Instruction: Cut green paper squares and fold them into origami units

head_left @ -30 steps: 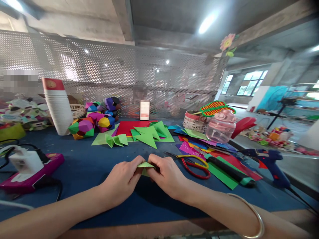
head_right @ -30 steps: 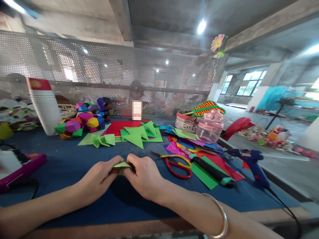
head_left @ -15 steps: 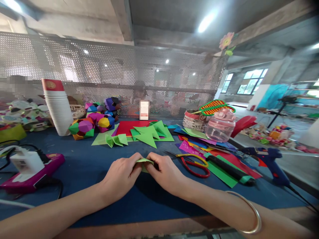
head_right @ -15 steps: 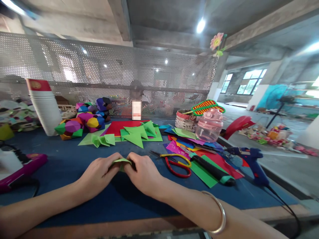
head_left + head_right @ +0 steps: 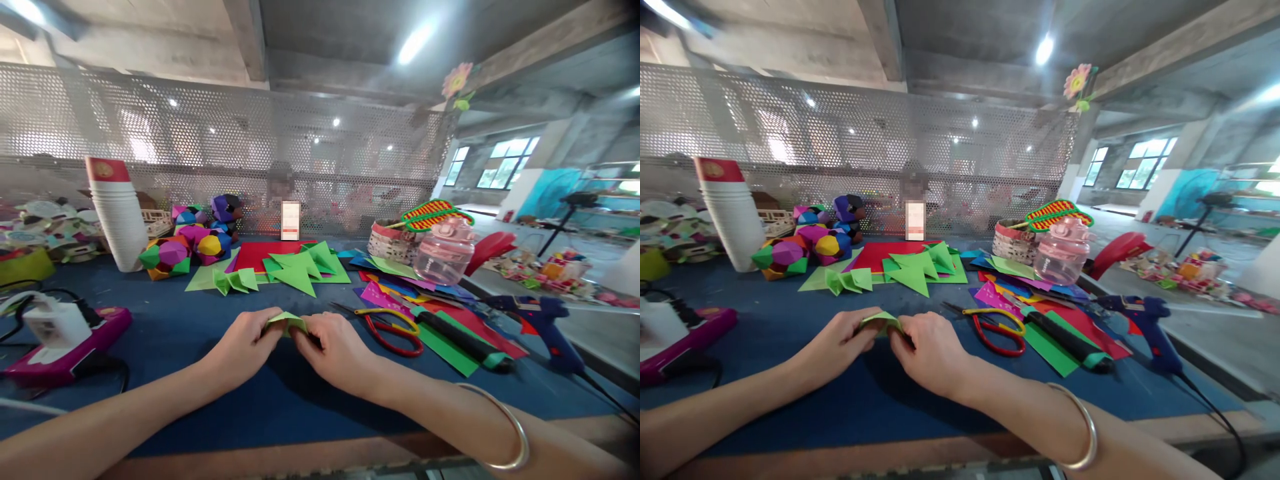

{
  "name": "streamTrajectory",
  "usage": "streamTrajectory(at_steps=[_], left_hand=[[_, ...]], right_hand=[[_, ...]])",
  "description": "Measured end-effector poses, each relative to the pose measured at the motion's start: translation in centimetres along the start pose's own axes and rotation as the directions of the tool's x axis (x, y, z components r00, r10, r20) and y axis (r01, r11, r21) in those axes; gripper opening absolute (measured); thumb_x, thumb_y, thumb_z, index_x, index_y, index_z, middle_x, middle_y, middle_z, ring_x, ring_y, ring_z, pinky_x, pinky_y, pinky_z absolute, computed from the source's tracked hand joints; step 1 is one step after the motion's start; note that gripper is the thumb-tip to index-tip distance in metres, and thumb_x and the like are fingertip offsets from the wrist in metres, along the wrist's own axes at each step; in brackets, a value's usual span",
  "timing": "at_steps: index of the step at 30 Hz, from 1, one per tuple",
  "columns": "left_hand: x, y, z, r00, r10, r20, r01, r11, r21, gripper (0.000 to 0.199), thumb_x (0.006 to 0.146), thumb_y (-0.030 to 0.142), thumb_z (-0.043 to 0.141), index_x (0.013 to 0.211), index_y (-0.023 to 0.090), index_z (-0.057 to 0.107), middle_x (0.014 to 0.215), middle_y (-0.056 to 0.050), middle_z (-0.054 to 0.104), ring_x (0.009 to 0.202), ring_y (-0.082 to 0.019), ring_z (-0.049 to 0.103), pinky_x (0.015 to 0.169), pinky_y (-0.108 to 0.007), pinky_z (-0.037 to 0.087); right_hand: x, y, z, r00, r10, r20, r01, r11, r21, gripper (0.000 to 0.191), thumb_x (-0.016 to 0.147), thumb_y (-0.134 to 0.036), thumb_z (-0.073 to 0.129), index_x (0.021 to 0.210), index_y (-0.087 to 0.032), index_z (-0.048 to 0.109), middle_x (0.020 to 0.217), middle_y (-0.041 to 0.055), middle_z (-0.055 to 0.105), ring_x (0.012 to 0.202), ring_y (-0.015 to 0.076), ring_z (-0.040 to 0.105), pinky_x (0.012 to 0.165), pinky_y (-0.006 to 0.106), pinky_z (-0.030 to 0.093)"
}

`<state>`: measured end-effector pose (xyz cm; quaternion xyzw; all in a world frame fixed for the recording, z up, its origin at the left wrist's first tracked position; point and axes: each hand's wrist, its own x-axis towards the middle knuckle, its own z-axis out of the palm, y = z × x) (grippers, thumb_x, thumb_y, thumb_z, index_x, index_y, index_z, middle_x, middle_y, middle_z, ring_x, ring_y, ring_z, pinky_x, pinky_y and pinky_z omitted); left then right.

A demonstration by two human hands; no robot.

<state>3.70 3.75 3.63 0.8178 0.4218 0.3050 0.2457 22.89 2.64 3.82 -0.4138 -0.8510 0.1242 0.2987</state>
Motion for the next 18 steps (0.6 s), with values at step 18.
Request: streamTrajectory(at_steps=[18], left_hand=[[0.16,0.00,-0.52,0.993,-0.085,-0.082,0.092,0.992,0.082,0.037,0.091,0.039,0.039,0.070,0.019,0.063,0.056,0.001,0.052,0.052,-0.015,0.045,0.052,-0.025,0.028]], right_hand=[[0.08,0.21,-0.49,0.997,0.079,-0.026,-0.078,0.997,0.029,0.037,0.099,-0.030,0.045,0.066,-0.018,0.054,0.056,-0.0034,0.043,0.052,0.0096,0.034,0.053,0.027,0.020]])
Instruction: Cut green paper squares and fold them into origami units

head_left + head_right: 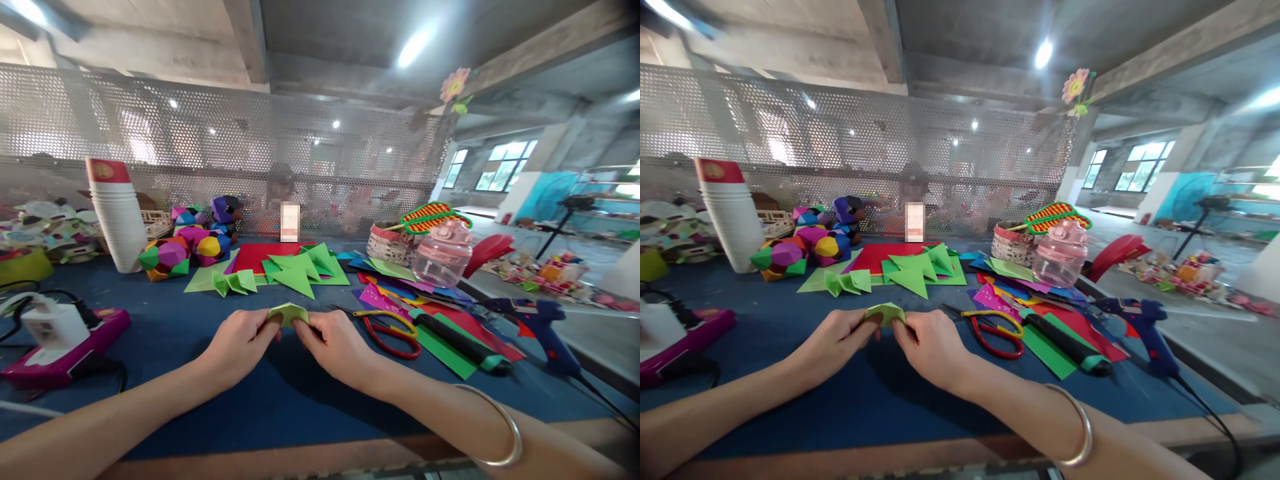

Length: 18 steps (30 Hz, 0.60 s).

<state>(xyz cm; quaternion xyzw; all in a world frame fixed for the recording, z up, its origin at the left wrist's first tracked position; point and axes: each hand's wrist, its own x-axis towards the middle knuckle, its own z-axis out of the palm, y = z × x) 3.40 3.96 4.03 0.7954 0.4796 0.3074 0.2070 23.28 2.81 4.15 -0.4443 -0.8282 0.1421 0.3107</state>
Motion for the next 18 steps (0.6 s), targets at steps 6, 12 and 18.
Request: streamTrajectory(at_steps=[6,12,18], left_hand=[[-0.20,0.31,-0.15,1.000,-0.026,0.000,0.026,1.000,-0.009,0.042,0.091,0.043,0.037,0.068,0.019,0.063,0.049,0.003,0.044,0.046,-0.013,0.042,0.049,-0.024,0.028],[0.10,-0.27,-0.33,0.999,-0.039,-0.038,0.041,0.997,0.058,0.046,0.089,0.050,0.043,0.058,0.019,0.057,0.050,0.001,0.048,0.049,-0.014,0.044,0.051,-0.025,0.027],[-0.05,-0.27,-0.50,0.998,-0.052,-0.044,0.056,0.996,0.076,0.049,0.089,0.052,0.043,0.054,0.019,0.056,0.045,0.002,0.043,0.046,-0.013,0.042,0.050,-0.024,0.028]], right_hand=[[0.08,0.01,0.01,1.000,-0.003,0.006,0.003,1.000,-0.010,0.039,0.099,-0.034,0.046,0.064,-0.018,0.052,0.056,-0.0040,0.040,0.053,0.0095,0.031,0.052,0.027,0.018],[0.36,0.41,-0.13,0.999,0.031,-0.016,-0.032,0.999,-0.025,0.040,0.100,-0.037,0.046,0.065,-0.019,0.051,0.057,-0.0028,0.043,0.054,0.0102,0.035,0.053,0.027,0.020],[0.34,0.41,-0.33,0.999,0.052,-0.008,-0.053,0.998,-0.031,0.046,0.100,-0.044,0.047,0.061,-0.018,0.049,0.055,-0.0028,0.044,0.053,0.0107,0.037,0.053,0.026,0.023]])
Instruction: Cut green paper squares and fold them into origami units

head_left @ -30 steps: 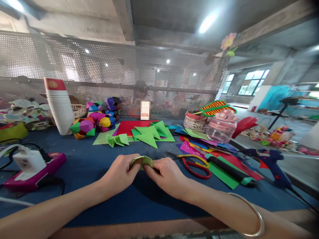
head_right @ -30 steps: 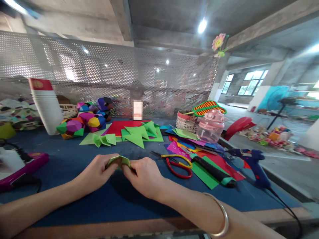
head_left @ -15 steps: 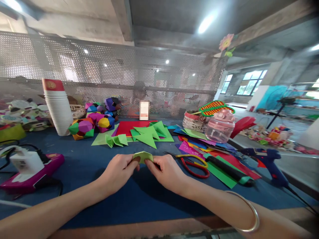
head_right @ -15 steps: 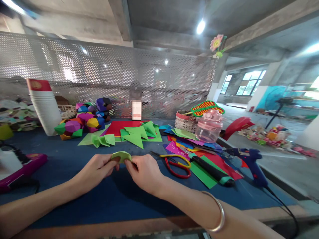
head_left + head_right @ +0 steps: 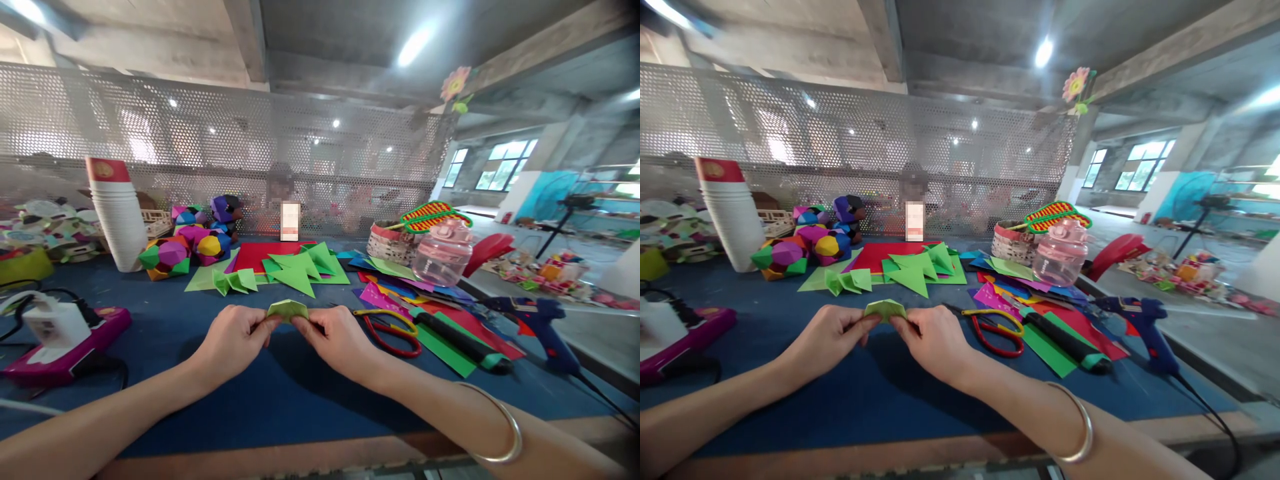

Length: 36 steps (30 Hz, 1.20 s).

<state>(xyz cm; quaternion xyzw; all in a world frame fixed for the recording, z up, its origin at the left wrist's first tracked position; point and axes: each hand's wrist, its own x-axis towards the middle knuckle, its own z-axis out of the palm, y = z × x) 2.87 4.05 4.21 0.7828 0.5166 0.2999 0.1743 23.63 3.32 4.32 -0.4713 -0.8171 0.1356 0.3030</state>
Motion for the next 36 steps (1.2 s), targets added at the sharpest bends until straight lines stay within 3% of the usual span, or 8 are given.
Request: streamTrajectory(at_steps=[5,11,21,26,31,36], left_hand=[[0.1,-0.1,0.2,1.000,-0.014,0.016,0.014,1.000,0.011,0.052,0.092,0.055,0.041,0.059,0.020,0.061,0.047,0.001,0.050,0.047,-0.014,0.046,0.049,-0.024,0.028],[0.4,-0.2,0.2,1.000,-0.029,-0.001,0.029,0.999,0.038,0.056,0.093,0.055,0.040,0.054,0.019,0.058,0.047,0.000,0.052,0.048,-0.015,0.049,0.052,-0.025,0.031],[0.0,0.0,0.3,0.999,-0.018,0.035,0.019,0.999,-0.029,0.055,0.094,0.051,0.042,0.051,0.019,0.058,0.042,0.001,0.049,0.042,-0.013,0.046,0.049,-0.024,0.032],[0.0,-0.1,0.4,0.998,-0.018,0.067,0.024,0.996,-0.087,0.058,0.096,0.056,0.040,0.054,0.019,0.058,0.038,0.004,0.044,0.038,-0.012,0.044,0.047,-0.023,0.033],[-0.2,0.0,0.6,0.996,0.026,0.090,-0.020,0.998,-0.064,0.062,0.093,0.063,0.044,0.051,0.019,0.055,0.042,0.002,0.047,0.042,-0.012,0.043,0.045,-0.023,0.028],[-0.6,0.3,0.6,0.990,0.105,0.090,-0.102,0.994,-0.033,0.061,0.096,0.057,0.042,0.050,0.019,0.053,0.044,0.001,0.051,0.044,-0.012,0.045,0.051,-0.025,0.031]], right_hand=[[0.0,0.2,0.0,1.000,0.024,0.004,-0.024,1.000,0.002,0.044,0.101,-0.043,0.047,0.067,-0.019,0.059,0.059,-0.0013,0.057,0.056,0.0120,0.049,0.056,0.025,0.028],[0.2,0.4,0.1,0.999,0.038,0.001,-0.038,0.999,0.008,0.030,0.102,-0.030,0.045,0.080,-0.020,0.062,0.066,-0.0002,0.062,0.060,0.0131,0.055,0.058,0.024,0.032],[0.0,0.0,-0.1,1.000,-0.004,-0.014,0.004,1.000,0.004,0.031,0.099,-0.029,0.049,0.070,-0.019,0.056,0.063,-0.0007,0.060,0.058,0.0123,0.052,0.058,0.024,0.031],[0.2,0.5,0.0,1.000,0.021,-0.021,-0.020,0.999,0.044,0.029,0.100,-0.027,0.045,0.076,-0.019,0.059,0.066,0.0002,0.063,0.061,0.0138,0.057,0.059,0.024,0.034],[0.7,1.2,-0.2,0.998,0.030,-0.061,-0.024,0.996,0.089,0.031,0.101,-0.030,0.044,0.078,-0.019,0.063,0.070,0.0005,0.065,0.065,0.0150,0.059,0.061,0.025,0.038],[2.6,1.6,-0.3,0.995,0.057,-0.077,-0.050,0.995,0.092,0.031,0.099,-0.037,0.048,0.087,-0.017,0.069,0.073,0.0015,0.068,0.070,0.0171,0.062,0.062,0.025,0.042]])
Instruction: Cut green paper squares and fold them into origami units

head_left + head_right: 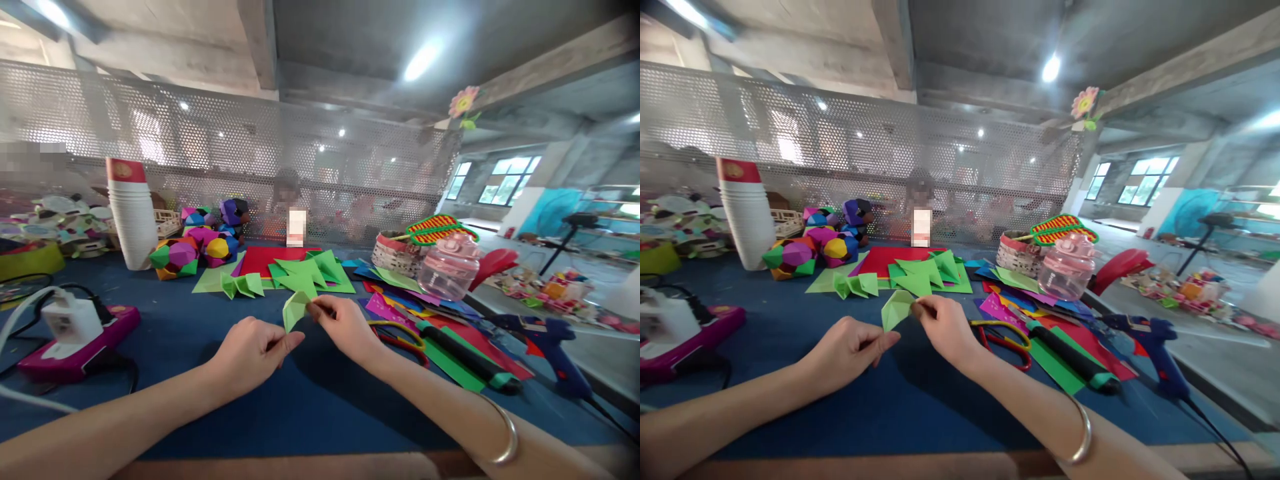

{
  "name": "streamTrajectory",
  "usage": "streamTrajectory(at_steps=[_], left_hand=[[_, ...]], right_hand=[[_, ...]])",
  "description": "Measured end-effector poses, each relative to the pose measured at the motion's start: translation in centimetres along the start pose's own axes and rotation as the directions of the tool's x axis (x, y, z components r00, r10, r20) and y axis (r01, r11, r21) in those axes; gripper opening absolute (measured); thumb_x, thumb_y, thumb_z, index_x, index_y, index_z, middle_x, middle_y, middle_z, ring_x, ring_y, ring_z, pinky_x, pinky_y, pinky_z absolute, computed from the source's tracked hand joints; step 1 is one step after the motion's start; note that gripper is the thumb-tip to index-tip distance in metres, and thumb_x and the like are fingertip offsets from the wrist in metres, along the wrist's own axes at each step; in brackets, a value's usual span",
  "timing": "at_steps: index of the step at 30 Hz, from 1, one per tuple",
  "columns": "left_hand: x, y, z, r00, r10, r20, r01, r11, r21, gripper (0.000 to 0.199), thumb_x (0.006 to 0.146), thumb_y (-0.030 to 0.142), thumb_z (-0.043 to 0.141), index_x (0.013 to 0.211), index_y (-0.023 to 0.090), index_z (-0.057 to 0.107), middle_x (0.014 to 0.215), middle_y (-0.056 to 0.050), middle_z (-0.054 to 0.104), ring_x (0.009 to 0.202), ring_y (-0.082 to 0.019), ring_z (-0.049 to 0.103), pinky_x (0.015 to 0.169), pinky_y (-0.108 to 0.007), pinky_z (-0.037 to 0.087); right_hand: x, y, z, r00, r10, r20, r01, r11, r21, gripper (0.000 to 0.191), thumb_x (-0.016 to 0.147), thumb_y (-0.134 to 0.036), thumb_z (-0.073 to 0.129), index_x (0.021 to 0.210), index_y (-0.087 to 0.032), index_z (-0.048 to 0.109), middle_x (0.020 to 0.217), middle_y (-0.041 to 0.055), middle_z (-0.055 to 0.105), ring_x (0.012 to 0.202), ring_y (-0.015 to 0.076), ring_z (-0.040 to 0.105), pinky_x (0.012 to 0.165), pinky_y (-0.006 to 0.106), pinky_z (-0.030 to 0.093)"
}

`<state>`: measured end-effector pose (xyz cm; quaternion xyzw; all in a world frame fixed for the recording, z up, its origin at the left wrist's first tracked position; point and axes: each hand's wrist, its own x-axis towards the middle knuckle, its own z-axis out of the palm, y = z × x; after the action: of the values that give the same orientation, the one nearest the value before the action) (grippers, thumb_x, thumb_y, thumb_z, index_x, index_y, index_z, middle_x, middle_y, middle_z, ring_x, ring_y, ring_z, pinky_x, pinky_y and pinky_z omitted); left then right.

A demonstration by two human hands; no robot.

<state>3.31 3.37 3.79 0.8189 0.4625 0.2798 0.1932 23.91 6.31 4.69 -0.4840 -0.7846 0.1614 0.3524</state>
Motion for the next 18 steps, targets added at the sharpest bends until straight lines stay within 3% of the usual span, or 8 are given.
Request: streamTrajectory(at_steps=[5,10,18], left_hand=[[0.0,-0.3,0.0,0.999,0.053,-0.002,-0.053,0.997,0.049,0.060,0.099,0.054,0.041,0.051,0.019,0.054,0.046,0.001,0.054,0.044,-0.012,0.049,0.054,-0.026,0.030],[0.0,-1.1,-0.3,0.997,0.075,0.002,-0.075,0.993,0.090,0.060,0.100,0.054,0.039,0.055,0.019,0.056,0.047,0.000,0.055,0.044,-0.012,0.049,0.053,-0.028,0.026],[0.2,-1.7,-0.7,0.998,0.068,0.007,-0.069,0.992,0.107,0.059,0.100,0.053,0.037,0.055,0.020,0.055,0.046,0.001,0.051,0.044,-0.013,0.048,0.053,-0.028,0.024]], right_hand=[[4.6,-0.3,1.7,0.998,0.043,0.043,-0.039,0.996,-0.078,0.027,0.101,-0.030,0.051,0.090,-0.014,0.069,0.079,0.0022,0.069,0.076,0.0162,0.065,0.069,0.027,0.049],[9.3,-0.3,4.8,0.990,0.095,0.100,-0.072,0.974,-0.215,0.024,0.099,-0.035,0.060,0.110,-0.015,0.065,0.107,0.0061,0.068,0.091,0.0189,0.067,0.082,0.039,0.057],[11.9,-1.5,8.9,0.993,0.065,0.101,-0.019,0.917,-0.399,0.028,0.098,-0.034,0.061,0.119,-0.016,0.063,0.120,0.0087,0.065,0.103,0.0225,0.065,0.089,0.044,0.055]])
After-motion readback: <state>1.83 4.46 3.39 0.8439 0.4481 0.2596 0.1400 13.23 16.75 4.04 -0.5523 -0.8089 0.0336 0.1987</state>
